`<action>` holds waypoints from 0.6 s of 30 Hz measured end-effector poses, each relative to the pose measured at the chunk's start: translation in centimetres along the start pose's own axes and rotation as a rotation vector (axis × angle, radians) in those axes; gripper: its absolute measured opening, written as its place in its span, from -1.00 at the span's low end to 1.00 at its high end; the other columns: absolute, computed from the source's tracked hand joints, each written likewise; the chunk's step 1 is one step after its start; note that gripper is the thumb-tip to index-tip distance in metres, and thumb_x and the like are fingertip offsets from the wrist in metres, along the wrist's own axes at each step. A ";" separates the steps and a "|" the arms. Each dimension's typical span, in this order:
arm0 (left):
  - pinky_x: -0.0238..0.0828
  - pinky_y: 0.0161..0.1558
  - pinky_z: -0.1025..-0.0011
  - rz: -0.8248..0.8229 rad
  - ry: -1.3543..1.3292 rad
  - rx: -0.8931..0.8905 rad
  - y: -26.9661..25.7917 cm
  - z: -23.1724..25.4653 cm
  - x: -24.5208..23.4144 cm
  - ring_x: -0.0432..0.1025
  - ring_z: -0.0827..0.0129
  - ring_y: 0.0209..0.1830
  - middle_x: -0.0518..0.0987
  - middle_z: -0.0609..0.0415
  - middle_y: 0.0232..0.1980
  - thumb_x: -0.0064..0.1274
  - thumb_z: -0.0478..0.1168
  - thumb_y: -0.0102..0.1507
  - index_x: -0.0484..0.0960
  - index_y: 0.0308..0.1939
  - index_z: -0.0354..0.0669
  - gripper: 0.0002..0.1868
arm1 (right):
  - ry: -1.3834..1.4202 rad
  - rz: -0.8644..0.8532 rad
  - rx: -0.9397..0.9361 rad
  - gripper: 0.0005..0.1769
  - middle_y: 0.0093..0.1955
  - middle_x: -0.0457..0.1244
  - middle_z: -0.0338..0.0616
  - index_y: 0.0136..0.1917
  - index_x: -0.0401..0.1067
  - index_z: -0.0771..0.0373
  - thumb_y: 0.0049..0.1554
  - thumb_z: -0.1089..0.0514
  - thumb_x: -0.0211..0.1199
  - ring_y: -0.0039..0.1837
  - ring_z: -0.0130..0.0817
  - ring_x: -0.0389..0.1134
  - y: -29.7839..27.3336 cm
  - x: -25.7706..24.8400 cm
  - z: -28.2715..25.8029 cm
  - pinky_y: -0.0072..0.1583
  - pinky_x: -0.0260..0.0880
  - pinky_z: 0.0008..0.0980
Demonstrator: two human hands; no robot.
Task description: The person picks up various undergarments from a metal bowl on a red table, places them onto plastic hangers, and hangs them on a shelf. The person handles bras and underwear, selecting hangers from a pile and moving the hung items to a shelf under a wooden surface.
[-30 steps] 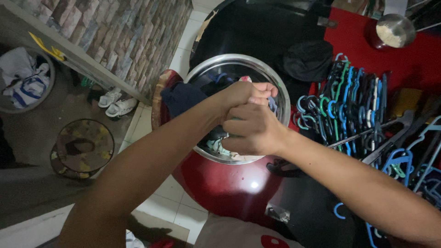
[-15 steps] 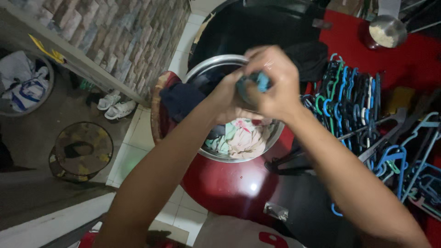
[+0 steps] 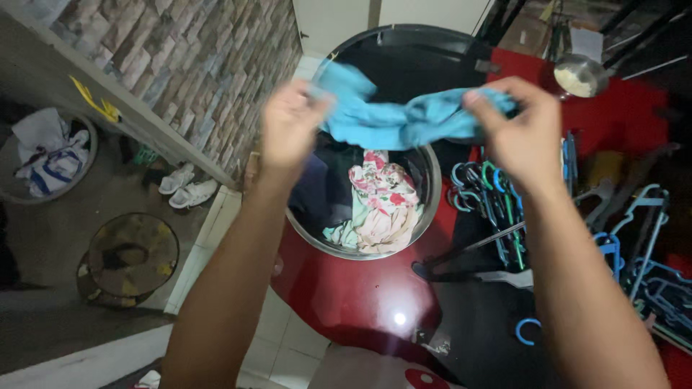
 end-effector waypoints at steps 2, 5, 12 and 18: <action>0.19 -0.20 0.40 0.237 -0.059 -0.067 0.1 0.9 -3.8 0.34 0.33 -0.21 0.62 -0.10 -0.04 0.09 -0.31 0.45 0.48 0.12 -0.37 -0.77 | 0.096 0.075 0.106 -0.82 -0.20 0.32 -0.32 -0.06 0.52 0.30 0.33 0.14 0.35 -0.18 -0.61 0.26 -0.1 -2.3 1.0 -0.13 0.25 -0.53; 0.59 0.19 0.15 0.179 -0.394 0.032 0.2 4.1 -4.4 0.57 0.23 0.08 0.59 -0.05 0.11 0.01 -0.14 0.44 0.41 0.27 -0.28 -0.61 | 0.215 0.136 0.188 -0.82 -0.21 0.32 -0.38 -0.09 0.49 0.25 0.31 0.12 0.30 -0.20 -0.64 0.30 -0.4 -4.1 1.7 -0.15 0.29 -0.57; 0.58 0.10 0.20 0.208 -0.285 -0.062 0.1 3.4 -2.8 0.54 0.33 0.08 0.56 0.02 0.12 0.12 -0.31 0.38 0.39 0.28 -0.24 -0.59 | 0.177 -0.165 0.179 -0.85 -0.23 0.33 -0.31 -0.01 0.54 0.21 0.23 0.11 0.28 -0.30 -0.60 0.26 -2.5 -1.5 -0.2 -0.29 0.22 -0.54; 0.50 -0.24 0.41 0.231 0.147 -0.124 -0.7 5.3 -4.1 0.58 0.43 -0.18 0.66 0.01 0.00 0.11 -0.39 0.37 0.41 0.22 -0.21 -0.65 | -0.375 -0.302 0.283 -0.67 -0.34 0.32 -0.14 -0.08 0.61 0.27 0.05 -0.03 0.45 -0.33 -0.48 0.26 -4.4 -2.4 0.5 -0.27 0.24 -0.43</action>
Point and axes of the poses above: each hand's wrist, its own y-axis towards the middle knuckle, its own x-axis out of the palm, z = x × y, the point moved 10 cm from there along y, towards the middle knuckle
